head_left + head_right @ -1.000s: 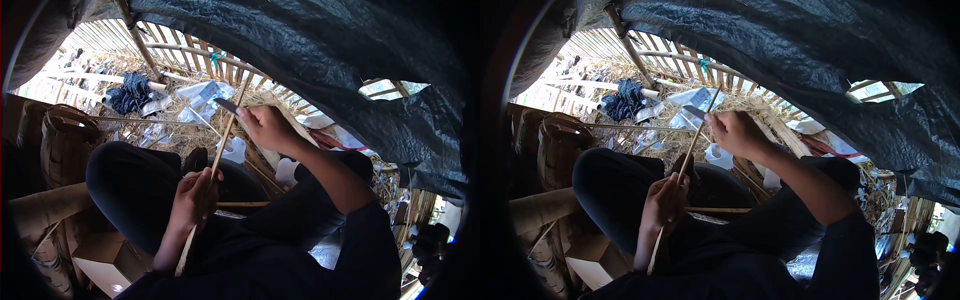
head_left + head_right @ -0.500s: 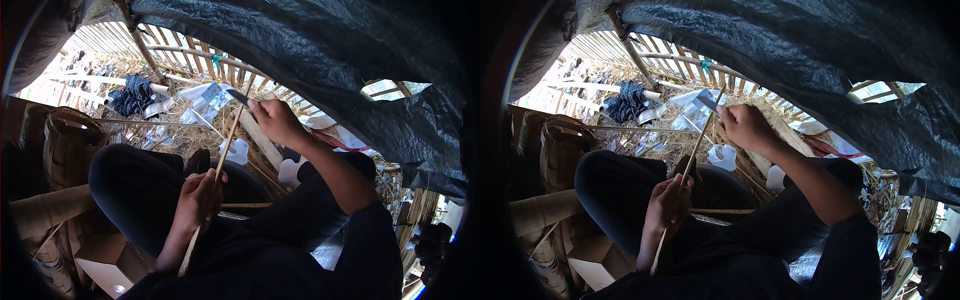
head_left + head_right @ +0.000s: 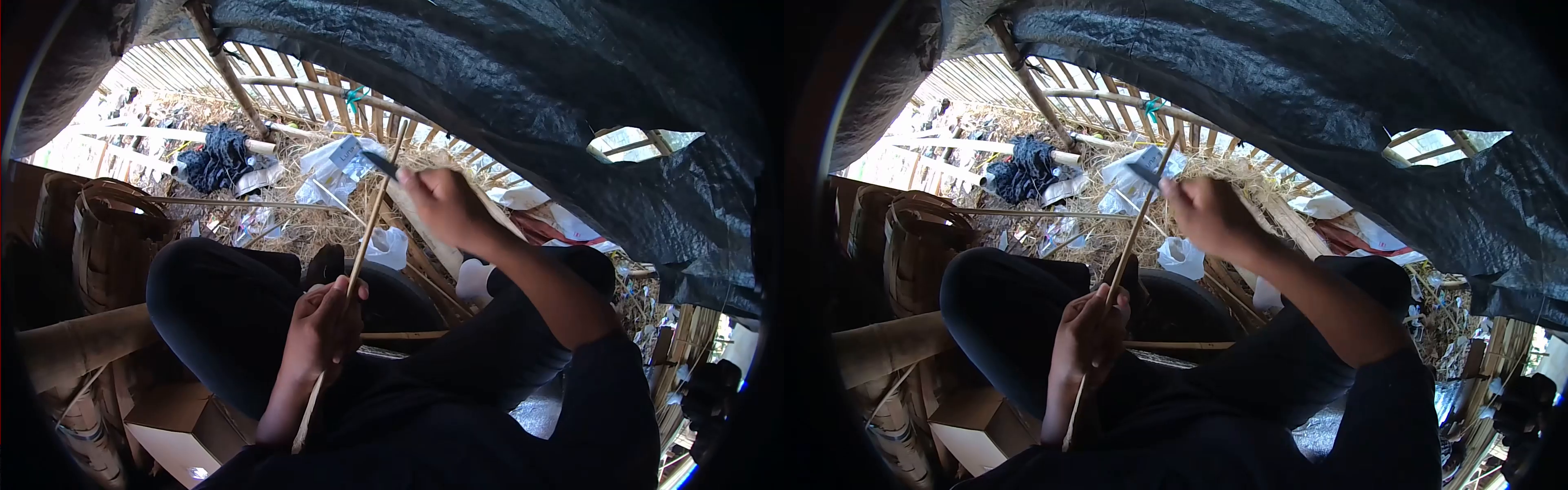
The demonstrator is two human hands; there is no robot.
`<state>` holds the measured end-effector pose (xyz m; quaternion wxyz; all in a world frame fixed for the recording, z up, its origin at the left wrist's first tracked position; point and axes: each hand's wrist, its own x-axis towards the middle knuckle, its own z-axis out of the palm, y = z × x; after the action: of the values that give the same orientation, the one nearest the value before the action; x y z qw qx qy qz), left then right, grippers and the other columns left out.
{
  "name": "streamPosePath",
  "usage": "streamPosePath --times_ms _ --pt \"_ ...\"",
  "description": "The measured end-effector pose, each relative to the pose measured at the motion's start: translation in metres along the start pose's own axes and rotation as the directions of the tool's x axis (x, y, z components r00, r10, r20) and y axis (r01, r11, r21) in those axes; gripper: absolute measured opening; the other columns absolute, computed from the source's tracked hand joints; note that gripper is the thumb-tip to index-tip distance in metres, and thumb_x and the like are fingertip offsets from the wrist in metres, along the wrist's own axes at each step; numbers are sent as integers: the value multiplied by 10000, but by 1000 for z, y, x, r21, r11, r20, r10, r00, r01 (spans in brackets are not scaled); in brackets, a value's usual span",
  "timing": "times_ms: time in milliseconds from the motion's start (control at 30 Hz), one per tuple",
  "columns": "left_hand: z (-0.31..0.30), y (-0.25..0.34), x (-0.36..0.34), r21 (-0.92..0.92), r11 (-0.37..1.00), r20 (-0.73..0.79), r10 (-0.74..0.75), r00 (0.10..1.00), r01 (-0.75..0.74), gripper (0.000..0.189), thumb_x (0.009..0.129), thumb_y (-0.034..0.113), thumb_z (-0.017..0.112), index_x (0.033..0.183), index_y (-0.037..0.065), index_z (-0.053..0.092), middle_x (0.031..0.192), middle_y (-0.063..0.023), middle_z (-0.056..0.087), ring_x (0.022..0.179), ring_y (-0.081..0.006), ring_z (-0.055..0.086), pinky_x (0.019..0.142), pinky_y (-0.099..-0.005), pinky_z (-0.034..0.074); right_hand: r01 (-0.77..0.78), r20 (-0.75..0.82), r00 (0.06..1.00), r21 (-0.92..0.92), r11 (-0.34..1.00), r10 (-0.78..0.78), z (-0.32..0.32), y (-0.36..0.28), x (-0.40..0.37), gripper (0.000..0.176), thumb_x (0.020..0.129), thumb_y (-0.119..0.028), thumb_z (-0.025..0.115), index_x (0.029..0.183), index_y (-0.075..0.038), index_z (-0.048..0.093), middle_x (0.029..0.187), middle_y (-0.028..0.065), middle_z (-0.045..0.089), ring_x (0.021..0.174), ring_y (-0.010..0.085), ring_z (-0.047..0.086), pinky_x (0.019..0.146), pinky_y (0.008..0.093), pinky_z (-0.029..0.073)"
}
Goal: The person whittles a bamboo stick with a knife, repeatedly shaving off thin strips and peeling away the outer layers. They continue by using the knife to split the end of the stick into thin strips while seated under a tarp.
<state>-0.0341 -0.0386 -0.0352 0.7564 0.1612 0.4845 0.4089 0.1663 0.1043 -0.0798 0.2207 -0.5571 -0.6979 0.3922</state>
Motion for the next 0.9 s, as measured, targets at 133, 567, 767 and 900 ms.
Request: streamPosePath --times_ms 133,567,767,900 --pt "-4 -1 -3 58 998 0 21 1000 -21 355 1041 309 410 935 2 554 469 33 359 310 -51 300 309 -209 235 -9 76 997 -10 1000 10 -11 -12 -3 579 1011 -395 446 558 -39 509 455 91 481 407 197 455 482 404 388" --pt "-5 -3 -4 24 1000 1 20 1000 -20 344 1043 300 413 946 1 553 472 31 381 302 -47 298 307 -208 221 -20 83 996 -24 1000 22 -2 -2 -2 506 1016 -363 472 660 -5 505 516 52 454 526 99 406 527 340 375" --pt "-6 -3 -4 34 999 6 11 1000 -11 344 1043 299 412 948 2 557 469 32 382 310 -46 299 311 -208 228 31 50 998 -28 999 -29 0 -5 -4 573 1018 -413 443 603 -20 482 464 34 420 469 109 392 485 353 367" --pt "-9 -2 -4 -9 999 -1 31 1000 -31 338 1040 302 418 949 10 561 468 33 381 313 -47 294 314 -211 231 107 102 989 20 994 -108 18 -14 -19 575 1019 -425 438 603 -30 488 488 28 448 490 101 428 495 343 379"
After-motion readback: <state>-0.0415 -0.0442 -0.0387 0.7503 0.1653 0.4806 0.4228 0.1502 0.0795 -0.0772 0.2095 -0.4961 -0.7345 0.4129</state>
